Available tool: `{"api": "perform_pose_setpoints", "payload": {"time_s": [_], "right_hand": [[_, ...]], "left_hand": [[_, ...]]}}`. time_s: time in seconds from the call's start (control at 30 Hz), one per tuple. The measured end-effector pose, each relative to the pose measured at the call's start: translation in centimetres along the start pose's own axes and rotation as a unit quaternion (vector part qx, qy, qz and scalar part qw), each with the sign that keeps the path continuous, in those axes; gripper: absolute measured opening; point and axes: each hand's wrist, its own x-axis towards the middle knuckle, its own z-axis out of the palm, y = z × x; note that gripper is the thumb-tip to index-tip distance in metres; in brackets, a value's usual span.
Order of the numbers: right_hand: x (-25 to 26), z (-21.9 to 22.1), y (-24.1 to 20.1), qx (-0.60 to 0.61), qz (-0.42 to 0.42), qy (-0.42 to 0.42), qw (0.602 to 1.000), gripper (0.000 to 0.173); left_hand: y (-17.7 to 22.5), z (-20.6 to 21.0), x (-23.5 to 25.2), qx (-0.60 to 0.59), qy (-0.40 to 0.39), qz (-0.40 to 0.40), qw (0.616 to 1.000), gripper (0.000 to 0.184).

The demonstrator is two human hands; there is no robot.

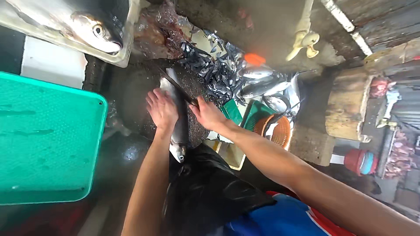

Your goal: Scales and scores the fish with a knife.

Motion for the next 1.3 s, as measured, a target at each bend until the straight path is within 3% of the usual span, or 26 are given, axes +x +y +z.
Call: {"api": "perform_pose_setpoints", "payload": {"time_s": [0.13, 0.47, 0.57, 0.7, 0.9, 1.03, 1.13, 1.3], "right_hand": [[-5.5, -3.8, 0.9, -0.065, -0.013, -0.028, 0.997, 0.047], [-5.9, -6.2, -2.3, -0.173, 0.050, -0.119, 0.976, 0.048], [-1.5, -3.8, -3.7, -0.123, 0.058, -0.115, 0.984, 0.050], [4.2, 1.1, -2.3, -0.047, 0.054, -0.054, 0.996, 0.057], [-0.1, -2.0, -2.5, -0.079, 0.021, -0.094, 0.992, 0.050], [2.3, 3.5, -0.5, -0.038, 0.050, -0.033, 0.997, 0.055], [3.2, 3.6, 0.1, -0.008, 0.024, -0.034, 0.999, 0.054], [-0.6, 4.2, 3.3, 0.011, 0.009, -0.039, 0.999, 0.052]], "left_hand": [[-0.9, -0.2, 0.1, -0.054, -0.017, -0.002, 0.998, 0.056], [-0.2, -0.4, -0.5, -0.016, -0.016, -0.002, 1.000, 0.058], [0.0, -0.5, -0.3, -0.010, -0.029, -0.003, 1.000, 0.053], [0.4, -0.2, 0.0, 0.004, -0.033, -0.003, 0.999, 0.051], [0.0, -0.2, -0.1, -0.002, -0.020, -0.014, 1.000, 0.054], [0.1, 0.0, 0.0, 0.003, -0.013, -0.005, 1.000, 0.049], [0.1, 0.2, 0.0, 0.010, -0.006, 0.000, 1.000, 0.050], [-0.2, -0.2, -0.4, 0.007, 0.001, 0.003, 1.000, 0.054]]}}
